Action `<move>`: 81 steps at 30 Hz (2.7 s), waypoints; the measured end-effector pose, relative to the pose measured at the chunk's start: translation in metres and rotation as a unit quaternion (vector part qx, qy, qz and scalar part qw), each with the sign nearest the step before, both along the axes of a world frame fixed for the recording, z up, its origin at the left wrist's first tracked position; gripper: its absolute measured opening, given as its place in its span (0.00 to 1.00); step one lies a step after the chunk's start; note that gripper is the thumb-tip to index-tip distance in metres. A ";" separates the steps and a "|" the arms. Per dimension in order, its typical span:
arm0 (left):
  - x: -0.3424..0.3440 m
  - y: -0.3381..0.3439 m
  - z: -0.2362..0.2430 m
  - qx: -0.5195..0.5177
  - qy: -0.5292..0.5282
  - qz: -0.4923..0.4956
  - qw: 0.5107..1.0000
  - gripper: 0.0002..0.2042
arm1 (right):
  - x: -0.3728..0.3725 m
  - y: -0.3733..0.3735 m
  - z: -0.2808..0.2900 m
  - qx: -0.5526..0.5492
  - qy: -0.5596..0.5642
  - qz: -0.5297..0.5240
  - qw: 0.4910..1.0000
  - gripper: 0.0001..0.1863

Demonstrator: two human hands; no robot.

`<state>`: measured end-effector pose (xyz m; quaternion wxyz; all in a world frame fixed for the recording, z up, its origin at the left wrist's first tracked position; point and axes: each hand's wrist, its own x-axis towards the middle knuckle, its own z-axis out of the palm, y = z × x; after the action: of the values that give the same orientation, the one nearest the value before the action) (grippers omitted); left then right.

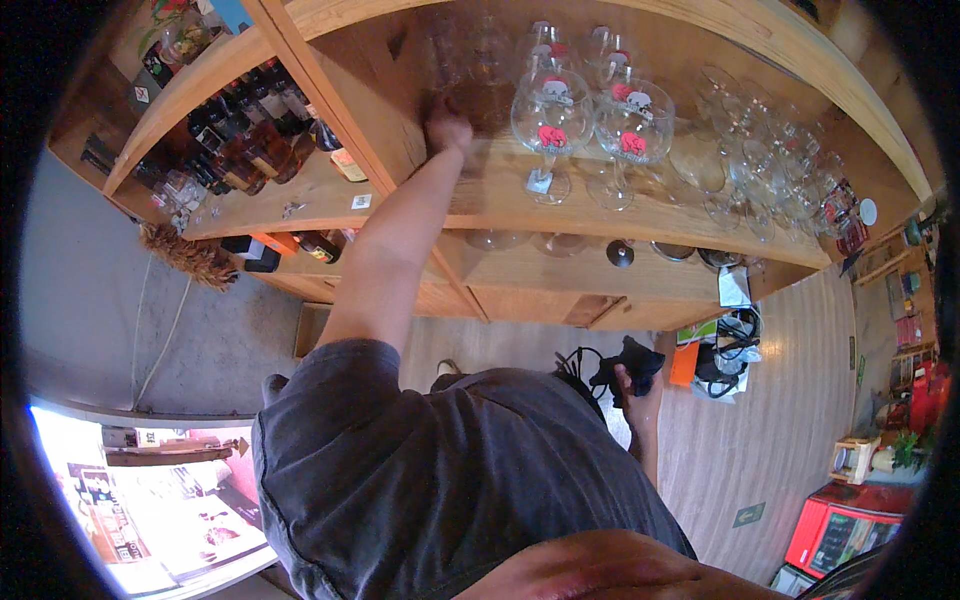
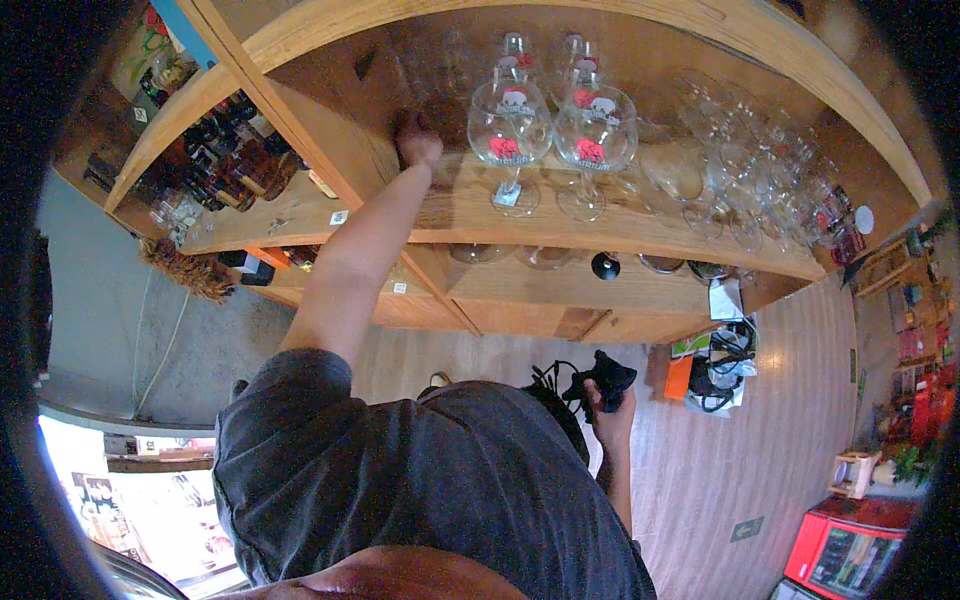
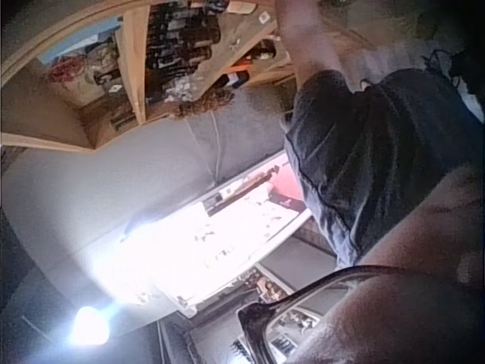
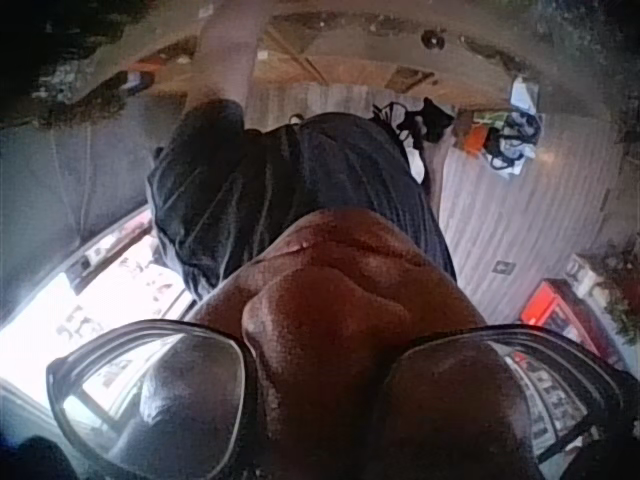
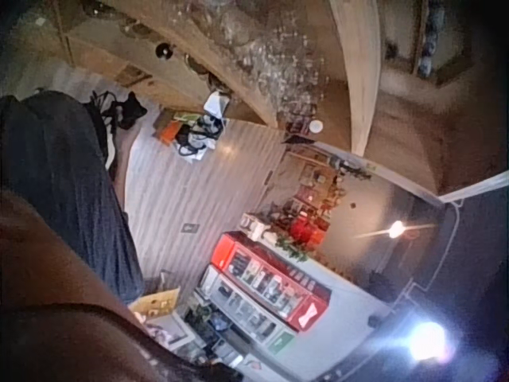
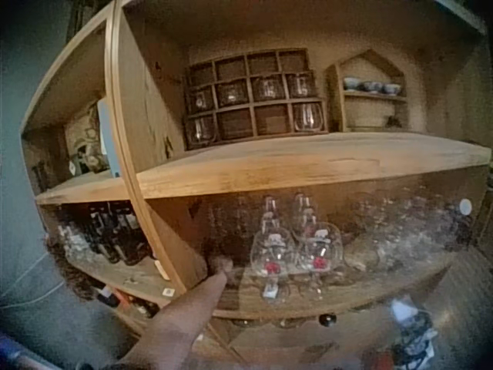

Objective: The person wipes wine glasses and goblets with a cloth by hand and places them back onto wooden shelves.

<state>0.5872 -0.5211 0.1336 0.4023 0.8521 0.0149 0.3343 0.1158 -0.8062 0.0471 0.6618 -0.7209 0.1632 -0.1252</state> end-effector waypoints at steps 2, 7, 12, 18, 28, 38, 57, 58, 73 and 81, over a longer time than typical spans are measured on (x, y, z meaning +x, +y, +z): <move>0.009 0.002 -0.008 0.011 0.071 0.003 0.997 0.15 | 0.003 0.002 -0.001 -0.003 -0.003 -0.001 1.000 0.18; 0.043 0.006 -0.040 0.012 -0.101 0.011 0.995 0.10 | 0.010 0.007 -0.004 0.009 0.011 -0.003 1.000 0.18; 0.093 0.004 -0.109 0.236 0.114 0.084 0.961 0.18 | 0.019 0.014 0.008 0.011 0.027 0.016 0.999 0.15; 0.093 0.043 -0.103 0.100 0.029 0.126 0.987 0.20 | 0.048 0.026 0.006 -0.003 -0.003 0.091 0.996 0.11; 0.026 0.015 -0.040 0.074 0.089 0.099 0.988 0.25 | 0.052 0.062 0.026 -0.030 -0.037 0.113 0.992 0.12; -0.217 0.041 0.002 -0.086 0.053 -0.278 0.955 0.26 | 0.062 0.074 0.000 -0.056 0.029 0.106 0.992 0.19; -0.222 0.518 -0.029 -0.222 -0.040 0.102 0.969 0.18 | 0.162 0.313 0.036 -0.094 0.044 0.301 0.948 0.25; -0.207 0.541 -0.022 -0.216 -0.046 0.121 0.968 0.18 | 0.165 0.319 0.030 -0.081 0.038 0.297 0.951 0.25; -0.059 0.659 -0.003 -0.117 -0.017 0.288 0.950 0.14 | 0.149 0.321 0.044 -0.172 0.090 0.170 0.966 0.23; -0.067 0.649 0.005 -0.043 -0.108 0.309 0.944 0.10 | 0.147 0.342 0.078 -0.136 0.133 0.197 0.962 0.19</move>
<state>0.5202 0.1280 0.1384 0.3148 0.7464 0.2480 0.5314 0.2630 -0.4643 0.1250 0.5411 -0.8324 0.0857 0.0837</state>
